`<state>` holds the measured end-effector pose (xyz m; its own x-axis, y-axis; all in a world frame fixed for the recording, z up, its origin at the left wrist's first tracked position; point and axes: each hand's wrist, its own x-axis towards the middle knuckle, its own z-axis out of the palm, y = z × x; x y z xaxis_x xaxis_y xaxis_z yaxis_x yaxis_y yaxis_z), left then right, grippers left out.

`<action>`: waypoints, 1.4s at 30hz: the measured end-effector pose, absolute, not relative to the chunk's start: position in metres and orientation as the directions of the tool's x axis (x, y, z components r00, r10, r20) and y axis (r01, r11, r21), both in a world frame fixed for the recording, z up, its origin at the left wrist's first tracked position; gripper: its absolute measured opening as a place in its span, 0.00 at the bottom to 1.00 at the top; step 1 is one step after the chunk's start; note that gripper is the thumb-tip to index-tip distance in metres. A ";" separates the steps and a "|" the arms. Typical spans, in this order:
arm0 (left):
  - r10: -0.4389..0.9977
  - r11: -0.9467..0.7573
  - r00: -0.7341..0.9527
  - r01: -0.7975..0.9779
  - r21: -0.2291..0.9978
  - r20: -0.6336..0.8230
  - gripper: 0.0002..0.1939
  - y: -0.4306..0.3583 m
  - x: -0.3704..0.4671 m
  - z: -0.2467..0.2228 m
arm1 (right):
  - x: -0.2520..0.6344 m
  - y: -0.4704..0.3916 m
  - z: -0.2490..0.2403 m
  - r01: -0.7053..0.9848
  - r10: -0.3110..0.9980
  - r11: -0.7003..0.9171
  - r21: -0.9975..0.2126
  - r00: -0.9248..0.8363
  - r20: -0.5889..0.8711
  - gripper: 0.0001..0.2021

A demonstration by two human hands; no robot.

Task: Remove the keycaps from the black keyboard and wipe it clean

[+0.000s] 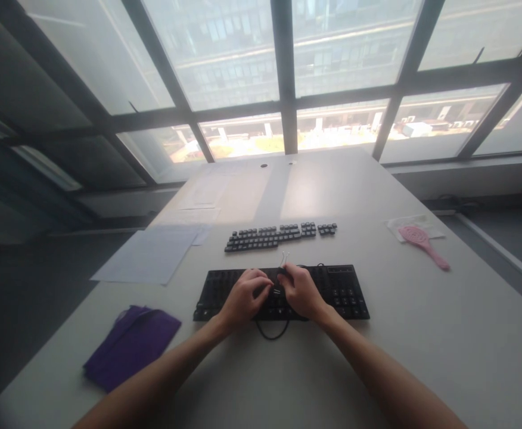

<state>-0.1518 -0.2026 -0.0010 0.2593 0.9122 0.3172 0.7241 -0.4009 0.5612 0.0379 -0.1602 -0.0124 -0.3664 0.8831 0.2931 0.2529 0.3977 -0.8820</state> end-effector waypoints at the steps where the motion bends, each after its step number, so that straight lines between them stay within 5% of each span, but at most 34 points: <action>1: 0.912 -0.403 0.261 0.719 0.567 0.316 0.07 -0.204 -0.152 -0.004 | 0.037 -0.161 -0.013 0.262 0.876 0.404 -0.877 -0.386 0.288 0.08; 7: 0.909 -0.412 0.272 0.709 0.572 0.317 0.07 -0.206 -0.153 -0.008 | 0.037 -0.164 -0.014 0.314 0.767 0.570 -0.759 -0.534 0.355 0.07; 14: 0.883 -0.468 0.392 0.699 0.541 0.258 0.07 -0.209 -0.154 -0.001 | 0.038 -0.172 -0.020 0.296 0.495 0.853 -0.430 -0.719 0.487 0.09; 18: 0.897 -0.441 0.370 0.711 0.547 0.242 0.05 -0.206 -0.154 -0.003 | 0.038 -0.170 -0.025 0.269 0.671 0.699 -0.662 -0.567 0.478 0.09; 24: 0.930 -0.368 0.284 0.694 0.618 0.235 0.07 -0.203 -0.152 -0.007 | 0.040 -0.163 -0.026 0.165 0.870 0.367 -0.915 -0.410 0.275 0.07; 33: 0.918 -0.395 0.233 0.603 0.693 0.320 0.12 -0.206 -0.156 -0.013 | 0.038 -0.167 -0.019 0.140 0.880 0.365 -0.921 -0.375 0.291 0.07; 42: 0.820 -0.562 0.413 0.712 0.421 0.397 0.08 -0.206 -0.149 -0.008 | 0.036 -0.164 -0.020 0.173 0.921 0.303 -0.937 -0.307 0.241 0.07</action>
<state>-0.1489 -0.2059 -0.0082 0.4126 0.8196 0.3975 0.7118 -0.5624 0.4208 0.0362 -0.1639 -0.0204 -0.3069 0.9207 0.2409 0.1729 0.3028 -0.9372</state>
